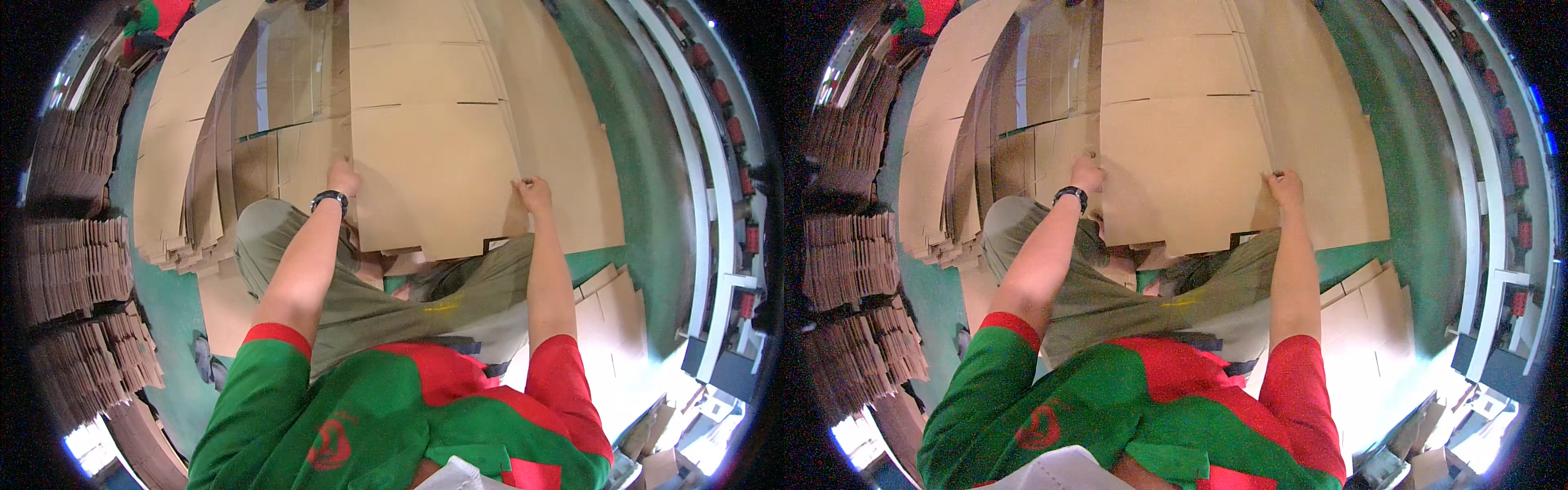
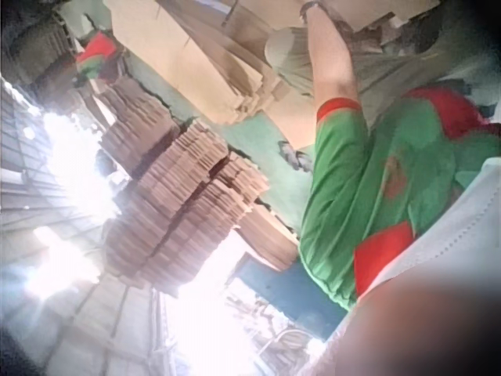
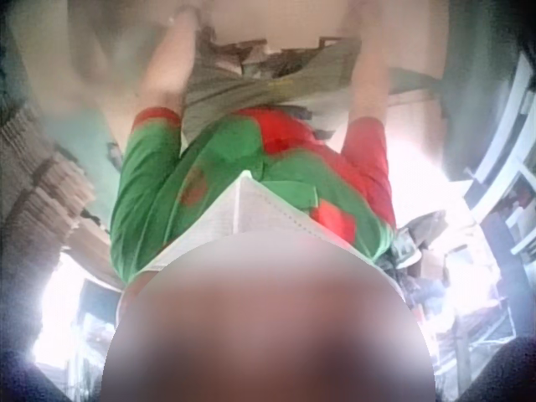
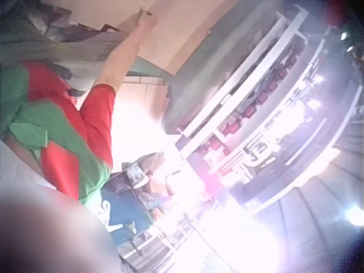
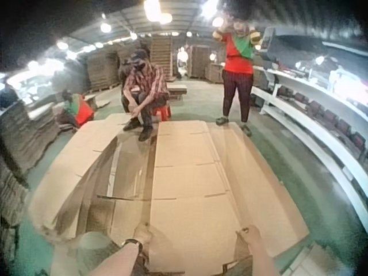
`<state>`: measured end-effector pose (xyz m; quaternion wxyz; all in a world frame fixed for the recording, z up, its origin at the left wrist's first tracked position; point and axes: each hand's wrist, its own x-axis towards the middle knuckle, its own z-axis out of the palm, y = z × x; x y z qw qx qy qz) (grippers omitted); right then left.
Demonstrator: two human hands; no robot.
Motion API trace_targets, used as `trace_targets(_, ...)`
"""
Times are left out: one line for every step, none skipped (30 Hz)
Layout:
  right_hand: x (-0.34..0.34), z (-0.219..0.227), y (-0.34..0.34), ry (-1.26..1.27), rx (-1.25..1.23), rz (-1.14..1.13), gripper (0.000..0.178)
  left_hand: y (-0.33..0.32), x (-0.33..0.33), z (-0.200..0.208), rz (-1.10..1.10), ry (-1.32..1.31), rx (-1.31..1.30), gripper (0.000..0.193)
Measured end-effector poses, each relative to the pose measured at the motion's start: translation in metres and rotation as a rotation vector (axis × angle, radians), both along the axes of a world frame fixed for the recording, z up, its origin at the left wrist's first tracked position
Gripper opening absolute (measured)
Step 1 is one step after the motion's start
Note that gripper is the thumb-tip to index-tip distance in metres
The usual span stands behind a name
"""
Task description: The person sits on the floor and repeatedly picks up flat cardboard pieces, folds them along pre-scored lines, and places them into a growing stack. The process is continuous and repetitive throughout the clip.
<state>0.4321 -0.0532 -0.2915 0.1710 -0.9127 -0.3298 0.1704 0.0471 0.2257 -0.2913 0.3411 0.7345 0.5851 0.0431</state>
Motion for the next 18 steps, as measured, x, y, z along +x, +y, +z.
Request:
trace_targets(-0.001, -0.006, 0.0, -0.023, 0.045, -0.017, 0.042, -0.001, 0.001, -0.002, -0.015, -0.006, 0.01, 0.025)
trace_targets(-0.001, -0.011, -0.002, -0.046, 0.088, -0.041, 0.042, -0.003, 0.002, -0.005, -0.037, -0.011, 0.017, 0.022)
trace_targets(0.0, -0.016, -0.003, -0.027, 0.073, -0.025, 0.041, -0.005, 0.003, -0.007, -0.065, 0.028, -0.052, 0.02)
trace_targets(0.002, -0.021, -0.004, -0.011, 0.054, -0.003, 0.04, -0.005, 0.004, -0.01, -0.085, 0.048, -0.047, 0.018)
trace_targets(0.003, -0.025, -0.005, -0.008, 0.008, -0.01, 0.039, -0.004, 0.004, -0.013, -0.105, 0.111, -0.11, 0.017)
trace_targets(0.005, -0.029, -0.004, -0.043, 0.006, 0.04, 0.04, -0.001, 0.005, -0.016, -0.099, 0.155, -0.137, 0.016)
trace_targets(0.007, -0.032, -0.004, -0.087, -0.024, 0.058, 0.04, 0.003, 0.005, -0.019, -0.45, 0.342, -0.005, 0.017)
trace_targets(0.008, -0.033, -0.003, -0.124, -0.055, 0.075, 0.04, 0.007, 0.006, -0.021, -0.782, 0.508, 0.158, 0.018)
trace_targets(0.008, -0.034, -0.003, -0.13, -0.067, 0.083, 0.041, 0.01, 0.006, -0.024, -1.109, 0.661, 0.324, 0.019)
trace_targets(0.01, -0.034, -0.002, -0.145, -0.069, 0.087, 0.042, 0.013, 0.007, -0.026, -0.954, 0.519, 0.226, 0.02)
trace_targets(0.01, -0.034, -0.001, -0.166, -0.065, 0.09, 0.043, 0.013, 0.008, -0.028, -0.782, 0.373, 0.138, 0.021)
trace_targets(0.01, -0.033, -0.002, -0.156, -0.071, 0.08, 0.044, 0.013, 0.009, -0.03, -0.676, 0.285, -0.024, 0.022)
trace_targets(0.01, -0.032, -0.001, -0.149, -0.074, 0.07, 0.045, 0.01, 0.01, -0.031, -0.468, 0.173, -0.043, 0.023)
trace_targets(0.01, -0.032, -0.002, -0.159, -0.067, 0.052, 0.046, 0.008, 0.012, -0.031, -0.324, 0.118, -0.126, 0.024)
trace_targets(0.009, -0.031, -0.002, -0.137, -0.062, 0.057, 0.047, 0.005, 0.013, -0.03, -0.18, 0.052, -0.192, 0.025)
trace_targets(0.009, -0.031, -0.002, -0.132, -0.049, 0.053, 0.047, 0.001, 0.014, -0.03, -0.103, -0.019, -0.246, 0.024)
trace_targets(0.009, -0.031, -0.003, -0.126, -0.037, 0.049, 0.047, -0.001, 0.015, -0.029, -0.026, -0.101, -0.283, 0.024)
trace_targets(0.009, -0.031, -0.003, -0.146, -0.029, 0.06, 0.048, -0.003, 0.016, -0.028, 0.041, -0.204, -0.319, 0.023)
